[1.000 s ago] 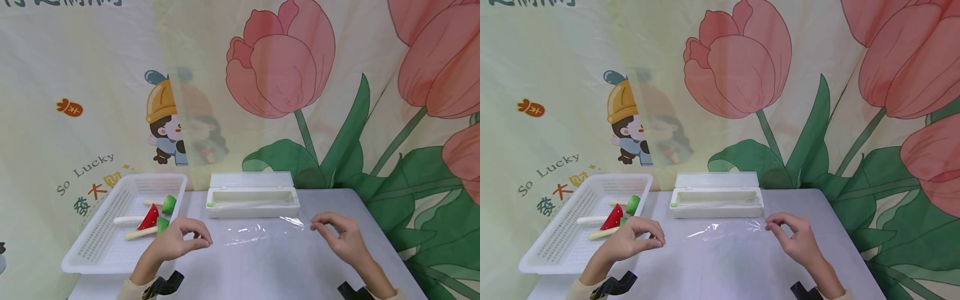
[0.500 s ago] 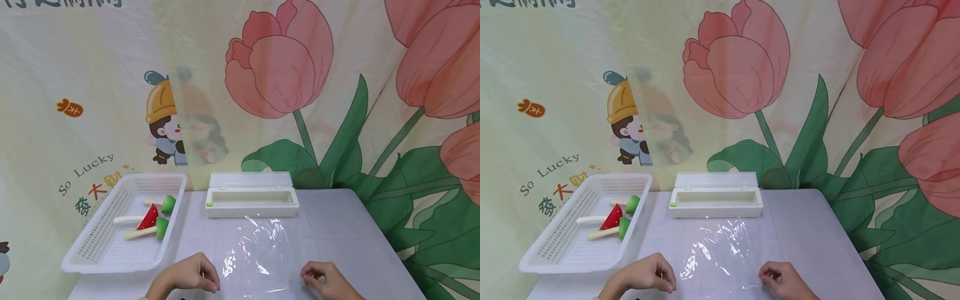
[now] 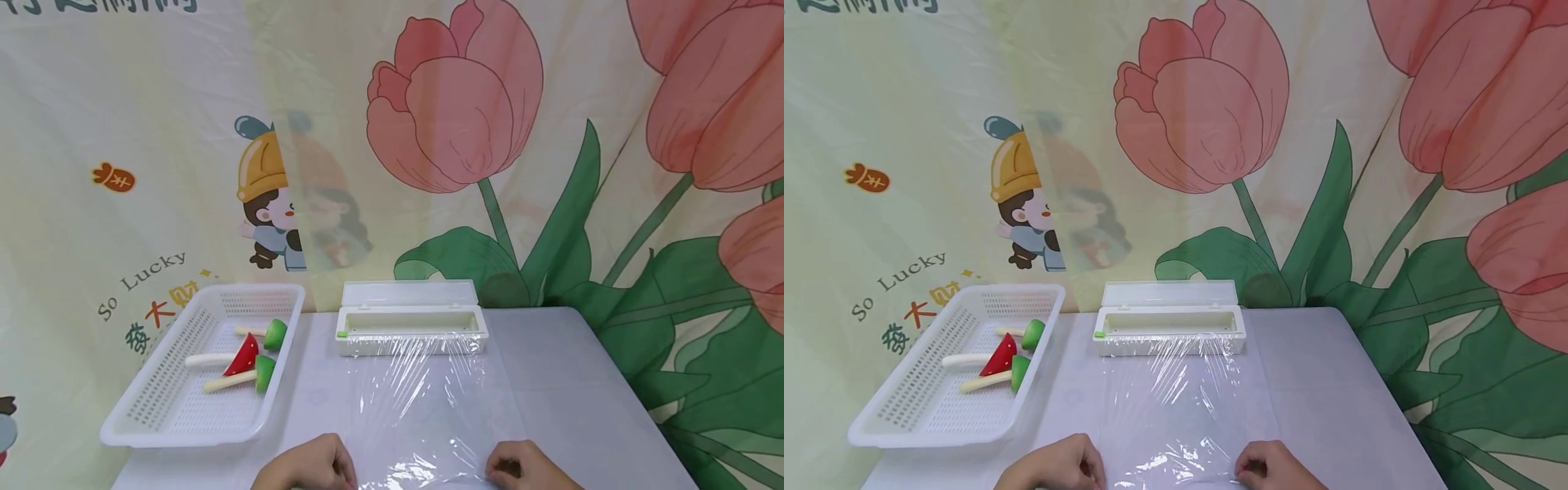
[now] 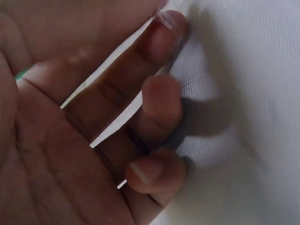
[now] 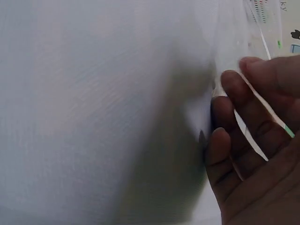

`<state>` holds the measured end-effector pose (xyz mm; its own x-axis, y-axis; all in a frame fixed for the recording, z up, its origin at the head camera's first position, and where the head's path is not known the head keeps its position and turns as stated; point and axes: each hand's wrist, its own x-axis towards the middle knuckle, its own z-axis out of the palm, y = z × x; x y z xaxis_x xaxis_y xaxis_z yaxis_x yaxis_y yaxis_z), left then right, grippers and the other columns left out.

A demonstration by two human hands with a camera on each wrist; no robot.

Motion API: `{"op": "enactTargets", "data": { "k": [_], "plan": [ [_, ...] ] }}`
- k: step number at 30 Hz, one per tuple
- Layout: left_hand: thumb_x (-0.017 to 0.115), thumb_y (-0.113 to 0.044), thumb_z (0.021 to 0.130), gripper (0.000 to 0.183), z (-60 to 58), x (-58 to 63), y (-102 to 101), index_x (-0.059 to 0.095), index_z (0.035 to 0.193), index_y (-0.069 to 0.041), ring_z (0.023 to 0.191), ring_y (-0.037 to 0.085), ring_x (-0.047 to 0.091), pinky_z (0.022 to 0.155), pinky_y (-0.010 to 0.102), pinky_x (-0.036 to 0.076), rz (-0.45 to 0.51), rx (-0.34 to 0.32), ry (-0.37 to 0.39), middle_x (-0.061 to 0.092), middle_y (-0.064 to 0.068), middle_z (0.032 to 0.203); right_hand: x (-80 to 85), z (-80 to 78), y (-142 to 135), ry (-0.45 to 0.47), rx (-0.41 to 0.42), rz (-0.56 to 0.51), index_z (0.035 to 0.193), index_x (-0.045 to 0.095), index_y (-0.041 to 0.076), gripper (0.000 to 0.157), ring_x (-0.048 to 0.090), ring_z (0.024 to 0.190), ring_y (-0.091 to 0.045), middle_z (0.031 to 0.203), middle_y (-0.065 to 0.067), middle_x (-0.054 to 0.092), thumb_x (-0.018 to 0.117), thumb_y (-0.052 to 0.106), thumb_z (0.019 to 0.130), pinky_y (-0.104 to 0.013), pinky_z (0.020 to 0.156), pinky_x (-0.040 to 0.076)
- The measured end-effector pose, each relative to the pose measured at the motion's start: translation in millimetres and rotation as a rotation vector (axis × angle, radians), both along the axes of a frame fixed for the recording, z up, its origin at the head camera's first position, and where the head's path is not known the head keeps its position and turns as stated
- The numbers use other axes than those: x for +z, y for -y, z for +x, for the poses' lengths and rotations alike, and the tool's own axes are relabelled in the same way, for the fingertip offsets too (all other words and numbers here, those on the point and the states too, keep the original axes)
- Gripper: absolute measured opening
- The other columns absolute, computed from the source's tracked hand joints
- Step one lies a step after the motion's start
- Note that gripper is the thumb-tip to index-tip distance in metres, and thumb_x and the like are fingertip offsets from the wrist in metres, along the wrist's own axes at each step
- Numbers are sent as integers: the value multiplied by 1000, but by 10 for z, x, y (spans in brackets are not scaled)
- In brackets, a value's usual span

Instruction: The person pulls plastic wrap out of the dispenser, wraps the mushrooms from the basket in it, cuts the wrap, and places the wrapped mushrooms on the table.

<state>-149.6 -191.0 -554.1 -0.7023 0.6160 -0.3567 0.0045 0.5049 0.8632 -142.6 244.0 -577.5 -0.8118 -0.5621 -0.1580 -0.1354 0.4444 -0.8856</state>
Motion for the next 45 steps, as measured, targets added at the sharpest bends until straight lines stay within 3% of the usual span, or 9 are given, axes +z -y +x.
{"op": "enactTargets", "data": {
  "k": [4,7,14,20,27,36,41,45],
  "plan": [
    [75,-31,84,21,20,26,-10,82,73,-14,56,5,58,51,22,47,-55,15,22,71,-8,62,-25,-22,-2,13,76,-52,83,81,16,21,62,73,-2,80,8,68,67,20,98,-24,62,55],
    [74,-37,86,29,38,44,-8,80,68,-14,52,6,55,49,22,43,-91,37,25,69,-8,58,-42,-26,-3,27,99,-66,82,82,16,24,61,72,-2,78,9,67,66,18,99,-24,60,55],
    [78,-27,82,12,37,-1,11,84,78,-18,66,9,69,57,26,55,-34,32,8,76,-5,70,26,-12,17,111,31,22,88,79,14,8,66,72,-10,79,3,72,74,18,93,-25,62,55],
    [80,-17,82,4,-5,-74,-11,83,81,-19,59,1,61,56,20,50,11,4,-79,73,-11,66,42,-52,9,107,53,-25,91,79,10,8,65,71,-7,79,3,72,75,18,92,-25,61,54],
    [76,-12,80,8,8,-95,0,81,79,-18,57,4,57,53,20,46,5,18,-33,70,-7,64,21,-81,-28,104,117,-106,95,77,7,8,63,73,-3,85,4,72,73,13,93,-25,62,55],
    [79,-11,80,4,-13,-119,108,82,82,-13,60,0,64,56,19,52,107,-26,-47,73,-9,68,152,-113,-26,142,81,-16,92,79,9,8,66,74,-9,84,1,74,75,16,92,-24,65,55],
    [83,-21,83,13,-129,-20,139,81,84,-9,62,-5,60,57,16,49,112,-26,-173,72,-13,71,212,-224,-83,-19,75,22,89,78,14,4,61,73,-1,84,7,74,78,17,91,-22,61,52],
    [81,-29,87,11,-271,78,155,80,86,-18,63,-2,57,56,19,47,35,32,-260,71,-13,75,276,-371,-96,-181,30,41,90,77,17,2,57,70,3,84,9,73,77,18,92,-22,58,50]
  ]
}}
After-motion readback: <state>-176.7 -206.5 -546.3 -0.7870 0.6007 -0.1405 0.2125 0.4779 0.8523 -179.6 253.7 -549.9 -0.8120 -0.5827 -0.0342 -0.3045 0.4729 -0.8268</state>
